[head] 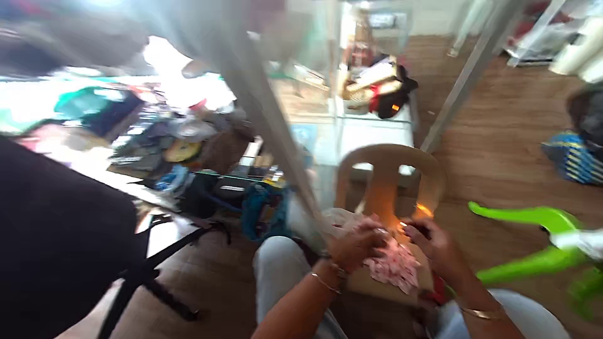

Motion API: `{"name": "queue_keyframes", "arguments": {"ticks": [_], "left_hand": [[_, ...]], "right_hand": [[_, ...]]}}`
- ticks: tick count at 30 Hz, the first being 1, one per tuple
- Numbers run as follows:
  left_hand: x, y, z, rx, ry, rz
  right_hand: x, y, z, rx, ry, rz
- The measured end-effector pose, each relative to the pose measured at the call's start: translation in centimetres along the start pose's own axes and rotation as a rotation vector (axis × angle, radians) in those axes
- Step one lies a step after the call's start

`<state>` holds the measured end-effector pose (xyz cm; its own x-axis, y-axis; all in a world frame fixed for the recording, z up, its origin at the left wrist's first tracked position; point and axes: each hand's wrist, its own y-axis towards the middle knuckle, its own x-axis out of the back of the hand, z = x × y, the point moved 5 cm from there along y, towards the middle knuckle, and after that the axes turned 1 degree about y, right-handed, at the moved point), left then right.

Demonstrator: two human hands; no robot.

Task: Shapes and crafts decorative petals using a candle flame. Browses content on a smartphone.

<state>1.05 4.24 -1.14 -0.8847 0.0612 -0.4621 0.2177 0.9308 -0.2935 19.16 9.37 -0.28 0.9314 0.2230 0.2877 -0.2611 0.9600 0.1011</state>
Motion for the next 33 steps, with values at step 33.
{"name": "queue_keyframes", "arguments": {"ticks": [33], "left_hand": [[3.5,2.6,3.2,-0.020,1.220,-0.191]], "right_hand": [[1.3,-0.1,-0.7,-0.026,-0.290,-0.018]]}}
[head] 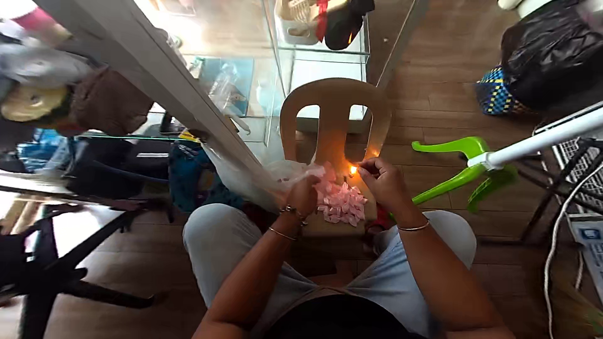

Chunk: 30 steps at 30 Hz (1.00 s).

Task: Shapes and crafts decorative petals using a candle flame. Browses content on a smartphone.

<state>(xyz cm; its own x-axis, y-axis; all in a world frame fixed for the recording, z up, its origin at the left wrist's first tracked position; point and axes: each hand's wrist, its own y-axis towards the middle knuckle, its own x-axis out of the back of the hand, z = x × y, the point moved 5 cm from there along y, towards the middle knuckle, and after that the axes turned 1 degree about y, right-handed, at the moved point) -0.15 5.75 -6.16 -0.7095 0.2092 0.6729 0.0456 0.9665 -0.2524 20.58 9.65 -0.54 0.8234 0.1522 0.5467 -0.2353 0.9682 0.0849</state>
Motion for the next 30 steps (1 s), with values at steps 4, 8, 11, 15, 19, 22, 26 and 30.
{"name": "queue_keyframes", "arguments": {"ticks": [4,8,11,15,19,22,26,30], "left_hand": [[3.4,-1.4,0.7,0.086,0.018,-0.029],[1.5,-2.5,2.1,0.104,0.190,0.101],[2.4,-5.4,0.5,0.135,0.243,0.182],[1.4,-6.6,0.5,0.024,0.278,0.214],[4.2,-7.6,-1.7,0.188,0.250,0.321],[5.3,-8.1,-1.9,0.237,0.230,0.338],[4.6,-7.9,-1.8,0.187,0.248,0.282],[3.9,-7.4,-1.7,0.170,0.274,0.334]], "right_hand": [[-3.3,1.0,-1.1,-0.115,-0.129,0.175],[-8.5,0.6,-3.7,-0.118,-0.419,0.457],[-13.5,0.1,-2.5,0.058,-0.561,0.593],[-17.1,-0.7,-0.9,0.150,-0.570,0.656],[-17.2,-1.3,2.9,0.115,-0.548,0.673],[-17.4,-1.2,3.8,0.065,-0.640,0.712],[-17.2,-0.8,3.1,0.021,-0.688,0.725],[-17.1,-0.7,1.1,0.036,-0.686,0.727]]}}
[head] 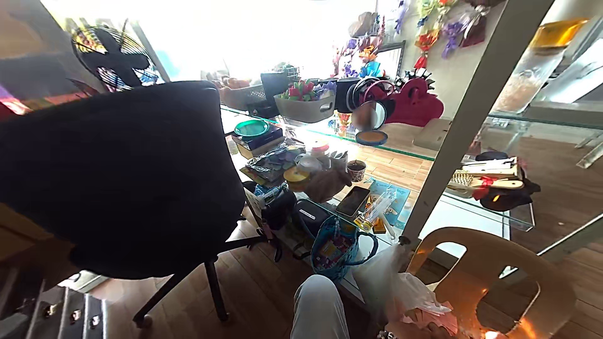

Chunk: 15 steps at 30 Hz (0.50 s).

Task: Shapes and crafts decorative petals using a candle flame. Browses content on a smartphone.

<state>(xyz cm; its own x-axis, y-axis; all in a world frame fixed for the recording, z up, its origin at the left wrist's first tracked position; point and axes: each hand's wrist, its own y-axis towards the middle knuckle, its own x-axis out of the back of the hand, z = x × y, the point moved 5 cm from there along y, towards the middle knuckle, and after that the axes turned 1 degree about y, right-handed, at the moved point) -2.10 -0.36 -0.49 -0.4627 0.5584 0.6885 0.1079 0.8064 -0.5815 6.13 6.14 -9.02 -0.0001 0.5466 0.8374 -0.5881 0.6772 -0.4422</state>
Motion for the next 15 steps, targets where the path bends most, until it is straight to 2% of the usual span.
{"name": "queue_keyframes", "arguments": {"ticks": [5,7,10,15], "left_hand": [[-0.3,1.0,-0.3,-0.021,0.037,0.024],[0.0,0.8,-0.6,-0.017,-0.002,-0.007],[1.0,-0.6,-1.1,0.020,-0.015,-0.002],[-1.2,2.4,0.2,0.052,0.011,-0.058]], "right_hand": [[2.0,-1.4,0.8,0.005,0.071,-0.069],[1.0,0.0,-0.9,0.058,0.080,-0.125],[-0.8,1.5,-3.2,0.034,0.006,-0.146],[-1.3,1.2,-4.5,0.067,0.088,-0.207]]}}
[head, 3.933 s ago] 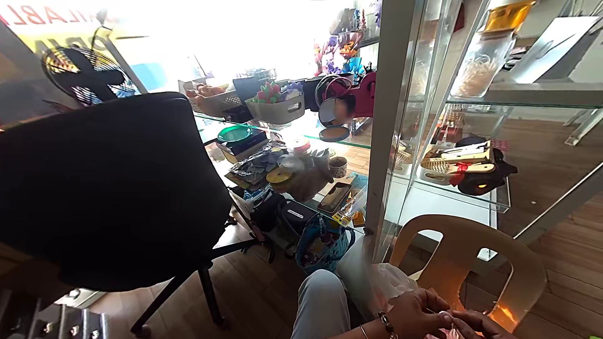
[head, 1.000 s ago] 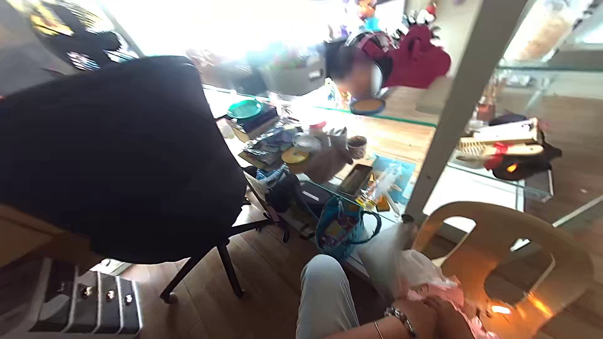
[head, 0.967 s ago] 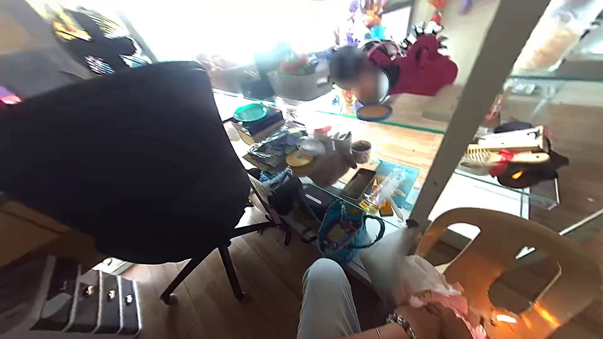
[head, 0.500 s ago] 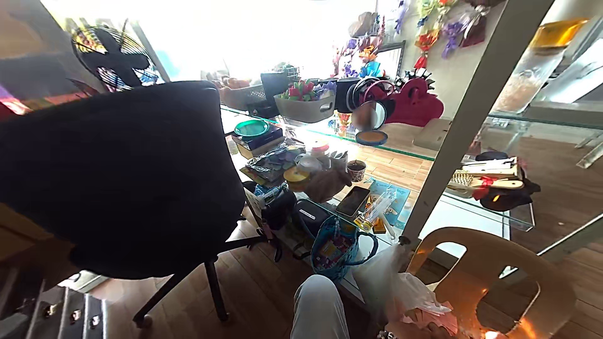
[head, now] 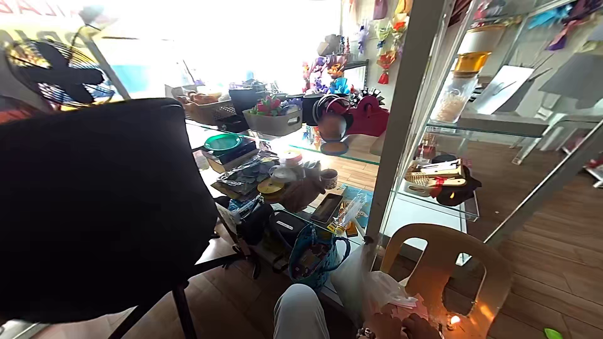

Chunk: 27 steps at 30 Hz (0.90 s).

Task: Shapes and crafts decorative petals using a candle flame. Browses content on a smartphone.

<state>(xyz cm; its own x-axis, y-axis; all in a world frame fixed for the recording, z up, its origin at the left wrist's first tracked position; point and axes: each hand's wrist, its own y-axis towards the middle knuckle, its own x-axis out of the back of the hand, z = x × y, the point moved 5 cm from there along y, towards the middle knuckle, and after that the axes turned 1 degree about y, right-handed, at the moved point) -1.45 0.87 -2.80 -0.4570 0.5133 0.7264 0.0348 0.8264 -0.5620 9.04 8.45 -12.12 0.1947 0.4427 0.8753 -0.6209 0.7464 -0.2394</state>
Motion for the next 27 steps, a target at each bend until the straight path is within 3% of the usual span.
{"name": "queue_keyframes", "arguments": {"ticks": [7,12,18,23,25,27], "left_hand": [[0.3,1.5,0.5,-0.054,0.002,-0.163],[-0.4,1.2,-0.6,-0.102,0.105,-0.127],[-1.4,1.5,-2.4,-0.132,0.181,-0.134],[-0.6,1.4,-3.7,-0.166,0.249,-0.111],[0.1,1.7,-3.8,-0.210,0.194,-0.197],[0.8,1.8,-3.8,-0.321,0.117,-0.441]], "right_hand": [[3.6,-1.4,2.6,0.019,0.130,-0.081],[6.0,-4.4,3.4,0.096,0.240,-0.177],[6.4,-5.9,1.9,0.062,0.260,-0.184],[6.8,-6.1,0.8,-0.041,0.242,-0.080],[7.0,-6.0,-0.1,-0.178,0.397,0.017],[6.4,-6.1,-1.3,-0.306,0.725,0.100]]}}
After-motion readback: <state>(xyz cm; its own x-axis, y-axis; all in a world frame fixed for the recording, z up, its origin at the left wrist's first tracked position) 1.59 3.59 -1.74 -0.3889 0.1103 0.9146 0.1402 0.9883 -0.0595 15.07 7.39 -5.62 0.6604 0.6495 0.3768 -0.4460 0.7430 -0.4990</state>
